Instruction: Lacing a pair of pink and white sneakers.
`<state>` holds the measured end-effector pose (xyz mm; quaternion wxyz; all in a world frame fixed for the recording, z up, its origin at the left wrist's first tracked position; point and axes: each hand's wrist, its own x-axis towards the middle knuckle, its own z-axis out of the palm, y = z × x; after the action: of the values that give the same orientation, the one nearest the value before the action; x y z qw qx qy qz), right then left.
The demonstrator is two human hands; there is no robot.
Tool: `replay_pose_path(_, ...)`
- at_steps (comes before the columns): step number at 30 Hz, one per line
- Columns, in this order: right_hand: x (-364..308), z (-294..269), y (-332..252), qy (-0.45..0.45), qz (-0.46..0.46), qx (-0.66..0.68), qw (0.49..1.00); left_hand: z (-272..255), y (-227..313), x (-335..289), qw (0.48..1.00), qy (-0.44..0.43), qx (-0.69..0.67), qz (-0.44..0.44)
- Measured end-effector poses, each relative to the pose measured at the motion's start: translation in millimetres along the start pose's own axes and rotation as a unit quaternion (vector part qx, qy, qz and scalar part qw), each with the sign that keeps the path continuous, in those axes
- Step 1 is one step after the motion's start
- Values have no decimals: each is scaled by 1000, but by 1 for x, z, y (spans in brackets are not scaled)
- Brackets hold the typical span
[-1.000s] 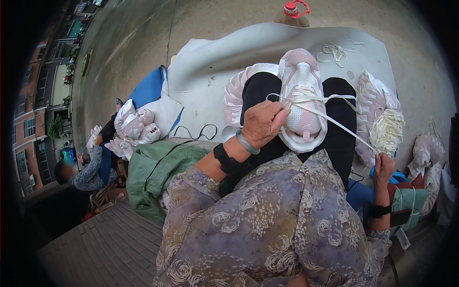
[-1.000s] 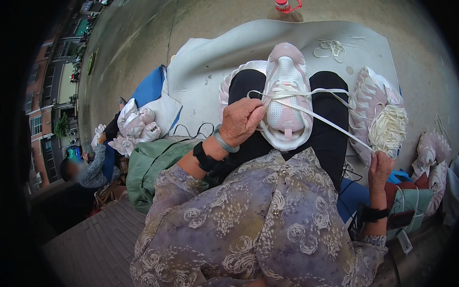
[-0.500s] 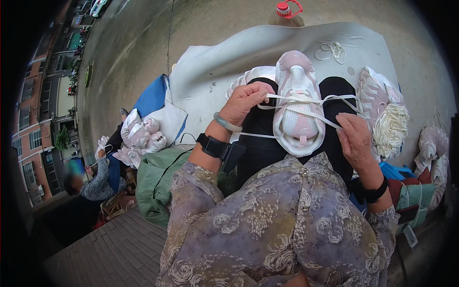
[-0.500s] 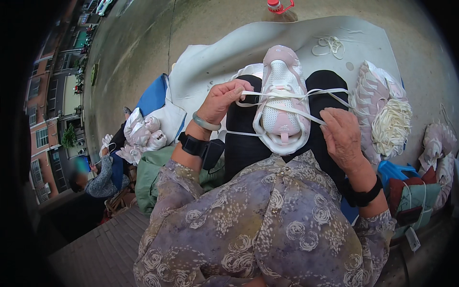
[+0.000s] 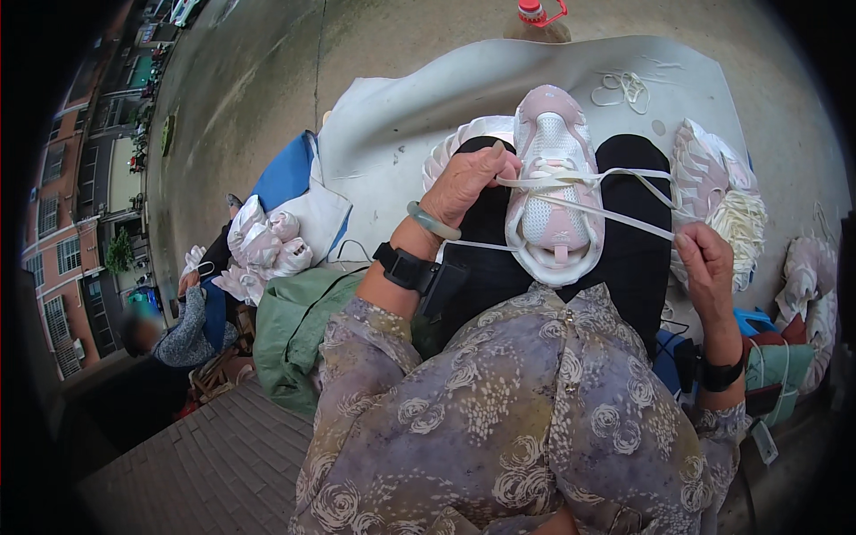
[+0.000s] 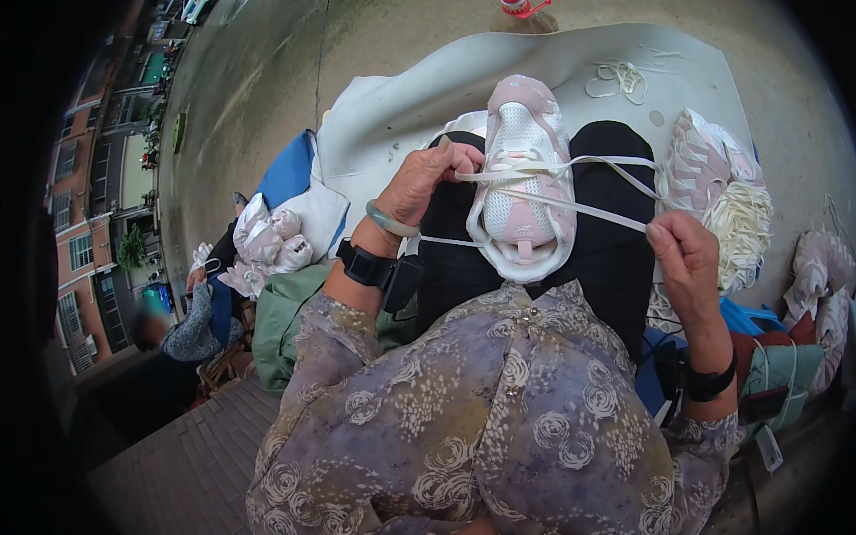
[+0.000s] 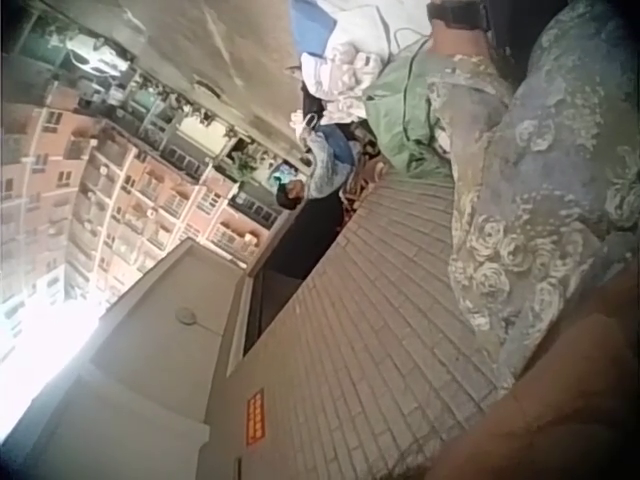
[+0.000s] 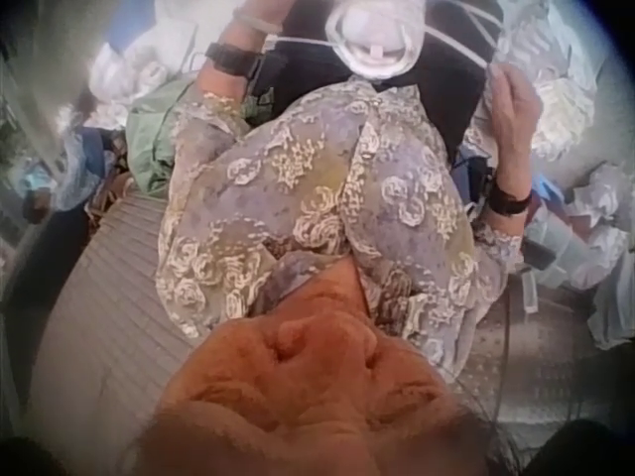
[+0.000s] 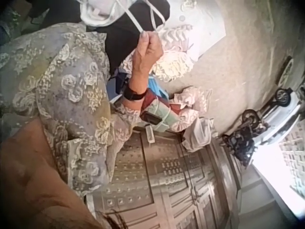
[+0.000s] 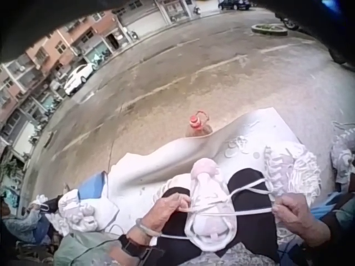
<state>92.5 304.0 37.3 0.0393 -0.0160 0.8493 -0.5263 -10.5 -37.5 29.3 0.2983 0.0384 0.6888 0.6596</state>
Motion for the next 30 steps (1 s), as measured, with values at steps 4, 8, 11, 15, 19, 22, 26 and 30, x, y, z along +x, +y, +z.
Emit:
replay_pose_path(4, -31, -59, 37, 72, 78, 55, 993, 11, -7, 5, 996, 26, 58, 56)
replay_pose_path(8, -34, -42, 48, -46, 101, -14, 994, 24, -6, 2, 989, 71, 88, 93)
replay_pose_path(11, -16, -7, 22, -19, -113, -151, 982, 38, 2, -7, 924, 134, 283, 218)
replay_pose_path(15, 12, 41, -24, -3, -163, -142, 976, 57, 12, -13, 838, 116, 415, 334)
replay_pose_path(19, 34, 78, -42, 6, -224, -204, 953, 67, 10, -12, 806, 66, 469, 356)
replay_pose_path(22, 37, 90, -42, -33, -161, -195, 967, 70, 1, -9, 792, 84, 485, 361)
replay_pose_path(26, 37, 96, -40, -12, -186, -175, 967, 72, -9, -9, 781, 146, 497, 348)
replay_pose_path(30, 38, 101, -39, -2, -179, -157, 971, 79, -13, -5, 796, 170, 495, 303)
